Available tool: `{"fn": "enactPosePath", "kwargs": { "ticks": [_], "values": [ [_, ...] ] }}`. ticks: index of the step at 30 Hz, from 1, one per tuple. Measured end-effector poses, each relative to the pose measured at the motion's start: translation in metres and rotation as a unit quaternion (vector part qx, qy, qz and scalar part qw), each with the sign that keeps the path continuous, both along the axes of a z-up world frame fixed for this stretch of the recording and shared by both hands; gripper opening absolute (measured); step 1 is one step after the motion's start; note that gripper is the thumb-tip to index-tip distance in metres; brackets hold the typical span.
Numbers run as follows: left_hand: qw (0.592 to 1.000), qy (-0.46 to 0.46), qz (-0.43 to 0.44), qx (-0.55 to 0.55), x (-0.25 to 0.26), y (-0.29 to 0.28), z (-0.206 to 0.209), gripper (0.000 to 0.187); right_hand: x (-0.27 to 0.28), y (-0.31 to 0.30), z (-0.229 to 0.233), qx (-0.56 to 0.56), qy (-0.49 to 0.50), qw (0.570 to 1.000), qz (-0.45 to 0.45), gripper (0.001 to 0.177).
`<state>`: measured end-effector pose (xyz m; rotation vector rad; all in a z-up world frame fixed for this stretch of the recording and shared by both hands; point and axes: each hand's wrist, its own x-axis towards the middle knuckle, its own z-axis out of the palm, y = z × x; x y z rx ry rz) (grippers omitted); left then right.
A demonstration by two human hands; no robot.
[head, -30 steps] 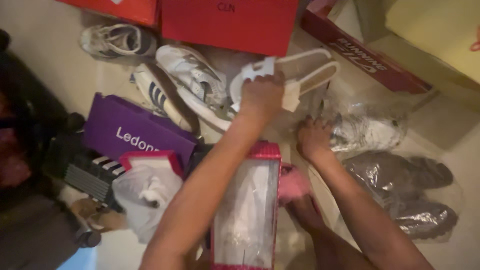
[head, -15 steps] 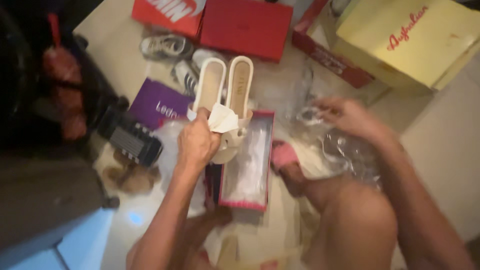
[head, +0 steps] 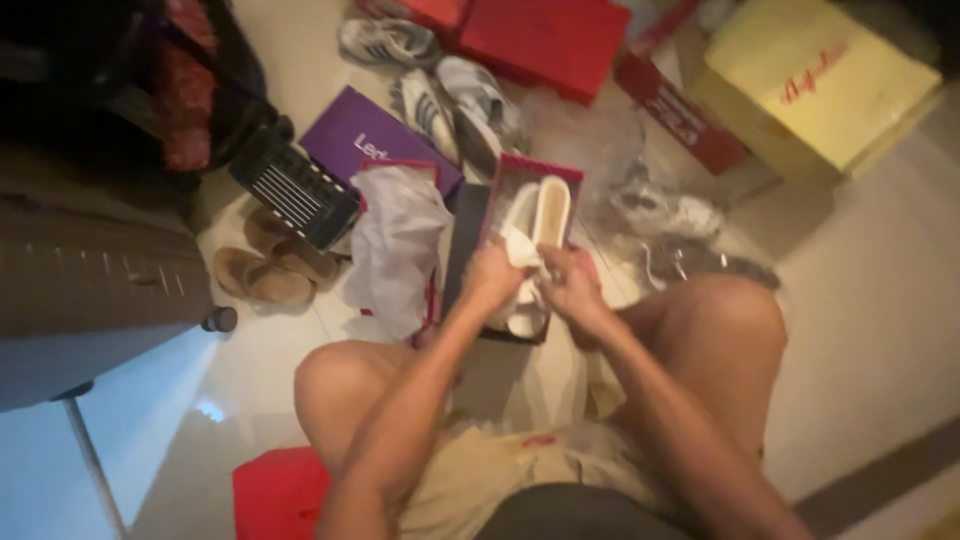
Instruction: The person sits on the floor and wipes the exterior of several shoe boxes using a white cloth. They handle boxes from brands including Sofab, CLN, and Ledonne, opening some to remove tissue paper and shoes before wiping the box surfaces and closing them.
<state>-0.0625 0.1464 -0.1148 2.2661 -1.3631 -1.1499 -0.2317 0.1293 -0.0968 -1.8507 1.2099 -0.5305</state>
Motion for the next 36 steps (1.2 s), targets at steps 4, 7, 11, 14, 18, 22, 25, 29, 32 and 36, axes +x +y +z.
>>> {"fn": "enactPosePath", "kwargs": {
  "ticks": [4,7,11,14,18,22,25,29,32,36],
  "values": [
    [1.000,-0.013,-0.012,-0.002,-0.003,-0.002,-0.039,0.055,0.005,0.004,-0.059,0.126,-0.061,0.990,-0.012,0.072],
    [1.000,-0.006,-0.011,-0.016,0.001,-0.014,-0.056,0.054,0.018,-0.012,-0.069,0.149,-0.059,0.986,-0.053,0.075],
    [0.999,0.028,-0.001,0.037,0.008,-0.031,-0.056,0.058,0.028,-0.017,-0.050,0.303,-0.137,0.931,-0.153,0.065],
    [0.993,0.033,-0.030,0.110,0.013,-0.035,-0.050,0.055,0.023,-0.013,-0.028,0.276,-0.095,0.954,-0.074,0.059],
    [0.986,0.026,-0.061,0.150,0.015,-0.029,-0.044,0.037,0.011,-0.005,-0.014,-0.299,0.054,0.918,0.254,0.025],
    [0.987,0.006,-0.075,0.145,0.019,-0.021,-0.039,0.033,0.019,0.000,-0.019,-0.027,0.024,0.989,0.143,0.036],
    [0.988,-0.003,-0.075,0.133,0.023,-0.020,-0.030,0.034,0.033,0.002,-0.025,0.397,-0.088,0.903,-0.135,0.056],
    [0.993,0.007,-0.071,0.092,0.030,-0.017,-0.015,0.036,0.043,0.000,-0.028,0.341,-0.092,0.933,-0.071,0.053],
    [0.992,0.014,-0.062,0.106,0.031,-0.017,-0.002,0.042,0.039,0.002,-0.025,0.302,-0.080,0.950,-0.026,0.056],
    [0.990,-0.004,-0.055,0.127,0.033,-0.022,0.012,0.049,0.037,0.005,-0.031,0.339,-0.116,0.933,-0.044,0.060]
  ]
}}
